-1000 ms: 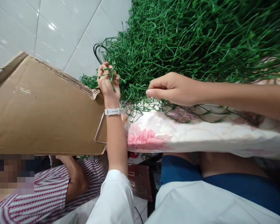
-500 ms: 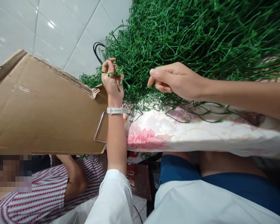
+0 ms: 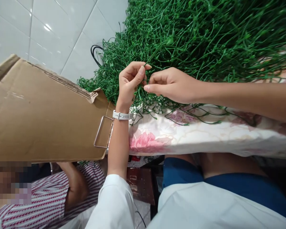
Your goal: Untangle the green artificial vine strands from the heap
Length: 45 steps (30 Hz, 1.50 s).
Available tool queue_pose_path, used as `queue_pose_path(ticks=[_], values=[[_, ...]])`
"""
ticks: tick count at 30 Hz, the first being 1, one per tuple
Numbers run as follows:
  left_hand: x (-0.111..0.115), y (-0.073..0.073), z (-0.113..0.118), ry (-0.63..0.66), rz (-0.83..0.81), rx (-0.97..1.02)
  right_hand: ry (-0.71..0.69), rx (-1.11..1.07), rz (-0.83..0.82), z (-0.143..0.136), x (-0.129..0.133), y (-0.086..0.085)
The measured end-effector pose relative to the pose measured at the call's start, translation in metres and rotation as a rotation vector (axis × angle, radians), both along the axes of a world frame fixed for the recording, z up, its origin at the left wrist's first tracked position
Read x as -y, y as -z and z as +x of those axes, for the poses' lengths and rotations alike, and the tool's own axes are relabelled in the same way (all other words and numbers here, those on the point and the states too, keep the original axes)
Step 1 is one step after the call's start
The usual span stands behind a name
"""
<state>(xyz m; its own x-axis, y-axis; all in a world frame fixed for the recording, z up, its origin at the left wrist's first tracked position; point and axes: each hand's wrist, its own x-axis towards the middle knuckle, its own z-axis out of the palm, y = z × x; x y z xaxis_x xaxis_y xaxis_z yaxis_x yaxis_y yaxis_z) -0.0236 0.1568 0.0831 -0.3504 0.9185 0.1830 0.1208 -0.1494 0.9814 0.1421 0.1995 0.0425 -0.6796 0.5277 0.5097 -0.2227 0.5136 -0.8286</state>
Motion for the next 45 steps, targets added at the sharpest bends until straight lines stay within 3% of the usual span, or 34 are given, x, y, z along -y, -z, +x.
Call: queue_pose_path(ticks=[6, 9, 12, 16, 21, 25, 30, 34, 39, 45], values=[[-0.003, -0.004, -0.001, 0.128, 0.166, -0.300, -0.018, 0.086, 0.080, 0.004, -0.006, -0.003], [-0.009, -0.008, -0.026, -0.016, 0.286, -0.417, -0.131, 0.146, 0.267, 0.006, 0.000, -0.003], [-0.011, -0.015, -0.059, -0.194, 0.291, -0.271, -0.305, 0.220, 0.427, 0.004, 0.011, 0.000], [-0.010, -0.021, -0.079, -0.113, 0.277, 0.011, -0.189, 0.241, 0.414, 0.000, 0.012, 0.005], [-0.016, -0.013, -0.062, 0.015, 0.274, -0.027, 0.160, 0.200, 0.253, 0.005, -0.004, -0.002], [-0.016, -0.007, -0.045, 0.138, 0.263, -0.073, 0.284, 0.196, 0.192, 0.009, -0.004, -0.010], [-0.012, -0.004, -0.027, 0.257, 0.285, -0.095, 0.253, 0.141, 0.028, 0.008, 0.001, -0.014], [-0.012, 0.001, -0.010, 0.223, 0.211, -0.108, 0.181, 0.091, -0.101, 0.005, 0.004, -0.012], [-0.014, 0.006, -0.004, 0.181, 0.145, -0.080, 0.084, 0.137, -0.002, 0.004, 0.004, -0.010], [-0.018, 0.005, -0.015, 0.244, 0.202, -0.238, 0.064, 0.189, 0.099, 0.003, -0.001, -0.009]])
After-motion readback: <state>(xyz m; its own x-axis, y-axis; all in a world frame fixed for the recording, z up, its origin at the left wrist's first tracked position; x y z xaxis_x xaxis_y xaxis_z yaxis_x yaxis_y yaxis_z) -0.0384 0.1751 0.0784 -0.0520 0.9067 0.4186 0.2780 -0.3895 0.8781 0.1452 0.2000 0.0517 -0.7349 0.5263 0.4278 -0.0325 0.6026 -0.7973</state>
